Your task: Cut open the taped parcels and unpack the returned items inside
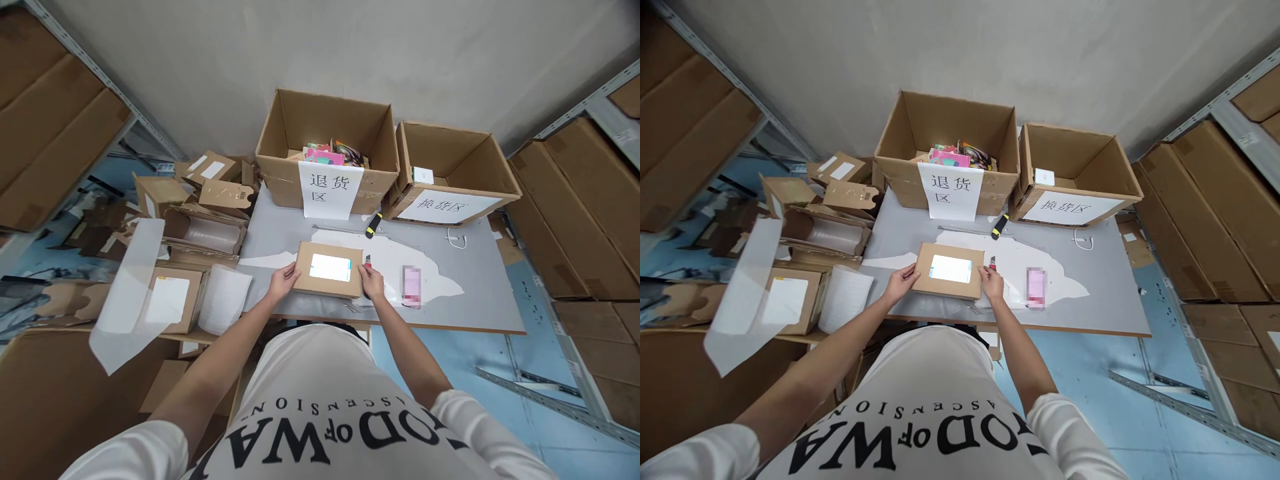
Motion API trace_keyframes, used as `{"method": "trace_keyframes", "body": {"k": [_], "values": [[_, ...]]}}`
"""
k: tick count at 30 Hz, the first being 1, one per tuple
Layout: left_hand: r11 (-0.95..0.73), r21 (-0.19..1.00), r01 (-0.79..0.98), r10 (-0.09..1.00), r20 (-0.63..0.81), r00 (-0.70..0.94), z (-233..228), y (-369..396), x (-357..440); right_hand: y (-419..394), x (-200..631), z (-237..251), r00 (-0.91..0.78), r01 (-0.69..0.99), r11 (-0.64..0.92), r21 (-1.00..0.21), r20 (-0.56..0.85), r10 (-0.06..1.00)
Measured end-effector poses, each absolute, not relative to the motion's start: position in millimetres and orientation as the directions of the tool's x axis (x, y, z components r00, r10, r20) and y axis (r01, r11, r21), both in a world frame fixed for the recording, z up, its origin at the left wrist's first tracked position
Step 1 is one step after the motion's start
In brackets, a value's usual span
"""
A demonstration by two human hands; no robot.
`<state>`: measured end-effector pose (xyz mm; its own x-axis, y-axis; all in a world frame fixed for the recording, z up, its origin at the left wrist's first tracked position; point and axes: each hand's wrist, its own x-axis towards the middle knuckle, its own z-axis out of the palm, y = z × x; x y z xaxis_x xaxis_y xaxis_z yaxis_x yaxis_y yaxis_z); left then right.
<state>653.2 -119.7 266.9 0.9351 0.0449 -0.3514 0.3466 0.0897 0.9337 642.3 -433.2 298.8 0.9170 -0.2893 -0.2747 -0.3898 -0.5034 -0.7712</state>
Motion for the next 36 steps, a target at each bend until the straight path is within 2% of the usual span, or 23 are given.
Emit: {"method": "trace_keyframes", "body": {"k": [3,5,9,11,14,18,24,27,31,36], "values": [[0.047,0.931,0.363,0.06,-0.365,0.929,253.2,-109.0,640.3,-437.1,614.2,284.6,0.918,-0.356,-0.196,-0.914,-0.302,-0.257],[0.05,0.928,0.368,0.039,-0.37,0.928,243.3,-103.3,627.0,-437.9,591.7,274.8,0.938,-0.324,-0.16,-0.933,-0.294,-0.186],[-0.001,0.947,0.321,-0.065,-0.32,0.945,234.4,-104.9,603.5,-429.8,562.7,266.5,0.966,-0.245,-0.342,-0.907,-0.257,-0.01],[-0.061,0.956,0.287,-0.076,-0.291,0.954,237.0,-109.9,598.6,-423.6,560.4,267.0,0.966,-0.24,-0.404,-0.883,-0.258,-0.011],[-0.18,0.947,0.267,-0.029,-0.277,0.96,244.6,-114.7,599.0,-419.7,565.0,268.7,0.965,-0.25,-0.451,-0.857,-0.258,-0.045],[-0.264,0.933,0.245,-0.032,-0.262,0.965,256.2,-111.9,604.6,-427.2,572.4,274.4,0.975,-0.192,-0.509,-0.839,-0.223,0.0],[-0.434,0.893,0.116,-0.043,-0.149,0.988,286.2,-104.4,616.9,-438.8,595.0,307.5,0.989,-0.109,-0.557,-0.823,-0.145,0.021],[-0.426,0.897,0.118,-0.02,-0.139,0.99,305.3,-104.8,624.6,-442.4,615.8,329.8,0.99,-0.119,-0.623,-0.773,-0.138,-0.019],[-0.325,0.932,0.161,0.046,-0.154,0.987,324.4,-110.5,634.7,-447.5,641.8,351.5,0.992,-0.112,-0.669,-0.735,-0.118,-0.036],[-0.246,0.955,0.168,0.046,-0.161,0.986,321.1,-115.4,647.1,-447.7,660.1,352.5,0.984,-0.154,-0.668,-0.728,-0.173,-0.038]]}}
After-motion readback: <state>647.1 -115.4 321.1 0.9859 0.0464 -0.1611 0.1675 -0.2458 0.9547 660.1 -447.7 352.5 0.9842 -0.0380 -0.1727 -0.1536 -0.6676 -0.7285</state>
